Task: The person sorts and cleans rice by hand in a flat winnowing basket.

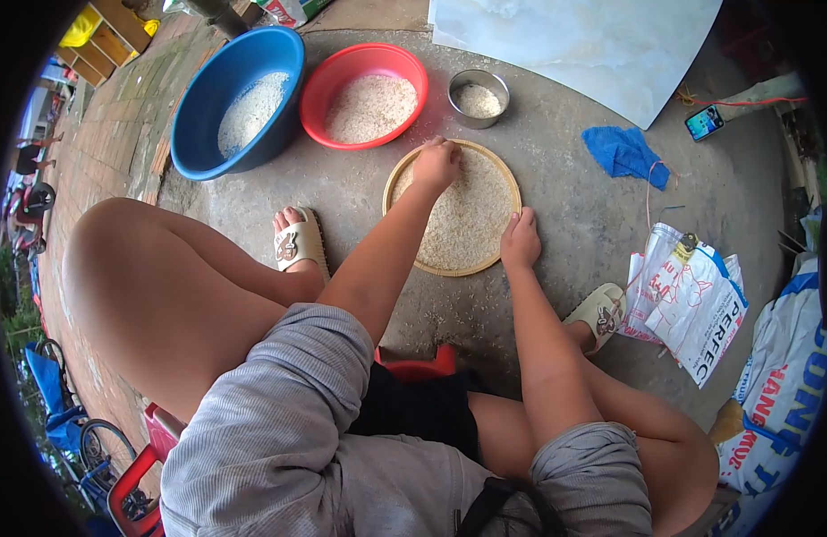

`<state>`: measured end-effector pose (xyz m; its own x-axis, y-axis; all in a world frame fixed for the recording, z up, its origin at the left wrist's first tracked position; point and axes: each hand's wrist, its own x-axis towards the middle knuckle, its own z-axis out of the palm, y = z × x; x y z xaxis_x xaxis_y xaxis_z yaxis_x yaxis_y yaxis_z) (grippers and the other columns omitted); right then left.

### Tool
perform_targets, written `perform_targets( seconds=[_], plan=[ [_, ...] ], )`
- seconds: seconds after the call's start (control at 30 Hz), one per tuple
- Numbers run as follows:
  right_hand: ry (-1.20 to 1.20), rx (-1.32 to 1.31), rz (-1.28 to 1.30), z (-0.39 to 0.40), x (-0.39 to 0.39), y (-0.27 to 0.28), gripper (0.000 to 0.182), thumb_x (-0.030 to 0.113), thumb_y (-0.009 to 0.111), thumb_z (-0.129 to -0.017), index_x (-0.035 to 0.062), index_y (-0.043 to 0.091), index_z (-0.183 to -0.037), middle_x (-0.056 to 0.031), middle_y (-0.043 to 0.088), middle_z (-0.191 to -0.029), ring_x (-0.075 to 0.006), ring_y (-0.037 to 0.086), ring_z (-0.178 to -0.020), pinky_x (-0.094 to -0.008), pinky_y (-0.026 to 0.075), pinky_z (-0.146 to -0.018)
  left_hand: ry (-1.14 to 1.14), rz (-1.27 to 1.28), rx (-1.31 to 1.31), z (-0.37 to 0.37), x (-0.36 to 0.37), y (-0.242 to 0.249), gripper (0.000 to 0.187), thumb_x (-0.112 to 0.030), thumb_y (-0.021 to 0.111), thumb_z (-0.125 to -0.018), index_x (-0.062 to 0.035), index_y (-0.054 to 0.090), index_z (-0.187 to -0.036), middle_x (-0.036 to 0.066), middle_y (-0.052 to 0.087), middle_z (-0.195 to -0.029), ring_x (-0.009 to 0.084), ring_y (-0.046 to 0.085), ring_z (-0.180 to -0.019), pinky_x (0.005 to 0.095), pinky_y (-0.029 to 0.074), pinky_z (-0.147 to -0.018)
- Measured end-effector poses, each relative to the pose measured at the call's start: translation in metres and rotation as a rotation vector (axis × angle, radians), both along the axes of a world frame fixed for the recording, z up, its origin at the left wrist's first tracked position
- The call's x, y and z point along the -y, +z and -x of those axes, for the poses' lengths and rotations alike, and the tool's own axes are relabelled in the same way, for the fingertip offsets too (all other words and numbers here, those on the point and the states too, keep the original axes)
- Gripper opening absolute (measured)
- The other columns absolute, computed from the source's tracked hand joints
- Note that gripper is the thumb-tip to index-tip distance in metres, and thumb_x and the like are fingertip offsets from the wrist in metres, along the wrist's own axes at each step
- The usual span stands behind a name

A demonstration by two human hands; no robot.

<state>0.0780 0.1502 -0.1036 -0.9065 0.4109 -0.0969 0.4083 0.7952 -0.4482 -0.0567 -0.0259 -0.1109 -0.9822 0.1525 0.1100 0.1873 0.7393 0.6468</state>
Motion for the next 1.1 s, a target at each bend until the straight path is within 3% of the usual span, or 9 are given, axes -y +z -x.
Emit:
perform_targets(
  seconds=[0.33,0.57,0.77,0.83,0.87,0.97,1.0,1.07,1.1],
  plan=[
    [-0.007,-0.03,0.024,0.0,0.0,0.001,0.024,0.025,0.038,-0.094,0.0063,0.043,-0.107,-0.0199,0.057,-0.103,-0.0395,0.059,-0.085,-0.0475,0.048,-0.07,-0.329,0.254,-0.053,-0.071,-0.017,0.018,0.019,-0.024,0.058,-0.08,-0.0076,0.059,-0.089,0.009,0.056,-0.093,0.0271,0.054,-0.094,0.0375,0.048,-0.082],
    [-0.11,-0.041,0.062,0.003,0.013,0.005,0.023,0.023,0.039,-0.093,0.0048,0.045,-0.106,-0.0201,0.053,-0.107,-0.0395,0.057,-0.09,-0.0461,0.046,-0.076,-0.619,0.309,-0.155,-0.131,-0.005,0.017,0.016,-0.016,0.055,-0.078,-0.0052,0.056,-0.089,0.01,0.054,-0.091,0.0262,0.055,-0.093,0.0371,0.049,-0.076],
    [0.002,-0.395,-0.248,0.018,0.033,0.024,0.026,0.022,0.045,-0.089,0.0039,0.051,-0.106,-0.0158,0.054,-0.105,-0.0317,0.051,-0.099,-0.0403,0.039,-0.088,-0.765,0.271,-0.054,-0.122,0.005,0.01,0.017,-0.012,0.053,-0.077,-0.0039,0.058,-0.091,0.011,0.056,-0.091,0.0281,0.058,-0.09,0.0383,0.05,-0.077],
    [0.244,-0.407,0.06,0.032,0.035,0.017,0.027,0.024,0.048,-0.088,0.0038,0.055,-0.103,-0.0147,0.057,-0.101,-0.0318,0.054,-0.095,-0.0398,0.042,-0.084,-0.619,0.165,0.143,-0.105,0.003,0.023,0.013,-0.008,0.053,-0.076,-0.0025,0.06,-0.085,0.014,0.059,-0.088,0.0311,0.06,-0.083,0.039,0.049,-0.074],
    [0.247,-0.408,0.057,0.038,0.039,0.01,0.027,0.024,0.048,-0.088,0.0038,0.055,-0.103,-0.0147,0.057,-0.101,-0.0318,0.054,-0.095,-0.0398,0.042,-0.084,-0.531,-0.005,0.04,-0.095,0.002,0.008,0.009,-0.007,0.056,-0.073,-0.0025,0.062,-0.077,0.016,0.061,-0.079,0.0332,0.061,-0.076,0.0397,0.049,-0.071],
    [-0.139,-0.148,0.841,0.057,0.051,-0.017,0.026,0.025,0.044,-0.091,0.0055,0.057,-0.099,-0.0095,0.062,-0.093,-0.0252,0.06,-0.086,-0.0383,0.048,-0.076,-0.371,-0.059,0.088,-0.07,-0.005,0.047,0.01,-0.009,0.059,-0.071,-0.0032,0.064,-0.078,0.015,0.063,-0.078,0.0331,0.062,-0.075,0.0394,0.049,-0.07],
    [-0.138,-0.146,0.841,0.063,0.054,-0.015,0.026,0.025,0.044,-0.091,0.0055,0.057,-0.099,-0.0095,0.062,-0.093,-0.0252,0.06,-0.086,-0.0383,0.048,-0.076,-0.312,-0.052,0.12,-0.063,-0.008,0.054,0.013,-0.011,0.06,-0.071,-0.0038,0.065,-0.08,0.016,0.064,-0.08,0.0327,0.062,-0.075,0.0392,0.049,-0.072],
    [-0.6,-0.04,1.788,0.07,0.061,-0.013,0.028,0.025,0.038,-0.094,0.0051,0.056,-0.096,-0.0069,0.062,-0.091,-0.0199,0.06,-0.085,-0.0342,0.049,-0.076,-0.253,-0.043,0.155,-0.059,-0.014,0.065,0.015,-0.012,0.06,-0.071,-0.0045,0.066,-0.083,0.016,0.065,-0.082,0.0323,0.063,-0.075,0.0391,0.05,-0.073],
    [-0.556,0.031,1.845,0.07,0.057,-0.01,0.028,0.025,0.035,-0.094,0.0051,0.055,-0.096,-0.0068,0.062,-0.093,-0.0178,0.06,-0.086,-0.0306,0.05,-0.076,-0.282,-0.024,0.178,-0.059,-0.017,0.068,0.017,-0.013,0.06,-0.071,-0.0046,0.067,-0.085,0.016,0.066,-0.084,0.0319,0.063,-0.076,0.039,0.05,-0.074]
  ],
)
